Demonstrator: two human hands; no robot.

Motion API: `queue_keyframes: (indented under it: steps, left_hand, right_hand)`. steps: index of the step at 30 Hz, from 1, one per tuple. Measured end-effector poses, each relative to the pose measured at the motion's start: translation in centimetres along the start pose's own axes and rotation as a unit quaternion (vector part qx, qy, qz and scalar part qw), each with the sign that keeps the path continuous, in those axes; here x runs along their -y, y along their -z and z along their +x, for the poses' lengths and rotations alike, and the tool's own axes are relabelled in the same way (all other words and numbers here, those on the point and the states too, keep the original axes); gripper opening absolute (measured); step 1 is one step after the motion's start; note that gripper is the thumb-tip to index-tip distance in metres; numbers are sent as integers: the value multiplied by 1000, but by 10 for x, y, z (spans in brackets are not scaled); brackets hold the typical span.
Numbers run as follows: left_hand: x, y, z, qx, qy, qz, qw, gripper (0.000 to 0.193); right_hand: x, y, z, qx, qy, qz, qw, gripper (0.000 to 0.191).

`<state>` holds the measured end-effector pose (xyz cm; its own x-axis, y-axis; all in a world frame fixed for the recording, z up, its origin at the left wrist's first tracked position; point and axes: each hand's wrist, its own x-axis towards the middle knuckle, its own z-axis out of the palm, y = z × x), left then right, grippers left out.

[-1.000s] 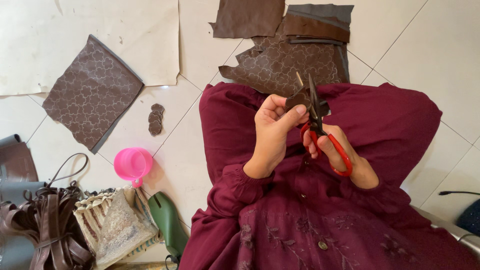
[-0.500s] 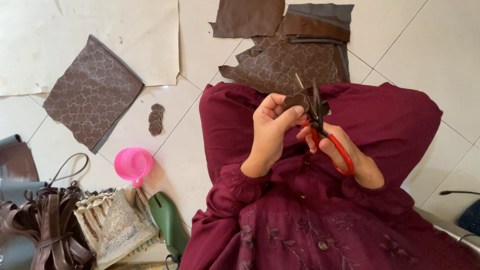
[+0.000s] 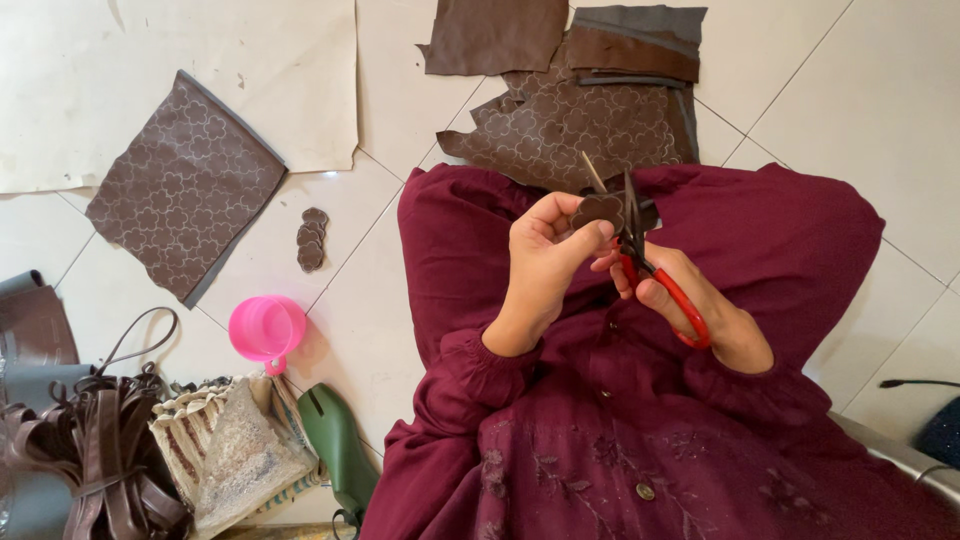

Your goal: The person uses red-handled scissors to cut a brown patterned sheet into small circular pieces. They hold the sheet with the left hand and cut with the right, repeatedly trimming the edges of each circle and placing the finished pieces on the floor.

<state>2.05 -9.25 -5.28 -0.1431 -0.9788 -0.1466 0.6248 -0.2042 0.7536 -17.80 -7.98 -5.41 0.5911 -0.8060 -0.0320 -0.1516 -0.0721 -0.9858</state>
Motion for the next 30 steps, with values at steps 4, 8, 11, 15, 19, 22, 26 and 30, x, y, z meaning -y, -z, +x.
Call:
queue_keyframes:
  steps: [4, 8, 11, 15, 19, 22, 26, 30]
  left_hand:
    - [-2, -3, 0, -1, -8, 17, 1000, 14]
    - [-3, -4, -1, 1, -8, 26, 1000, 13]
    - [-2, -6, -2, 0, -10, 23, 1000, 13]
    - [2, -8, -2, -1, -16, 4, 1000, 13]
    - [3, -9, -2, -5, -13, 6, 1000, 14]
    - [2, -11, -1, -10, -13, 2, 1000, 14]
    - [1, -14, -1, -12, -14, -2, 1000, 13]
    - [1, -18, -3, -10, -14, -8, 1000, 13]
  right_hand:
    - [0, 1, 0, -1, -7, 8, 1000, 93]
    - [-3, 0, -1, -7, -9, 24, 1000, 92]
    - [-5, -1, -1, -13, -10, 37, 999, 94]
    - [-7, -2, -2, -24, -12, 40, 999, 95]
    - [-6, -3, 0, -30, -10, 44, 999, 95]
    - [-7, -3, 0, -42, -3, 36, 998, 96]
    - [-11, -2, 0, -44, -1, 20, 999, 95]
    - [-16, -5, -1, -61, -3, 14, 998, 95]
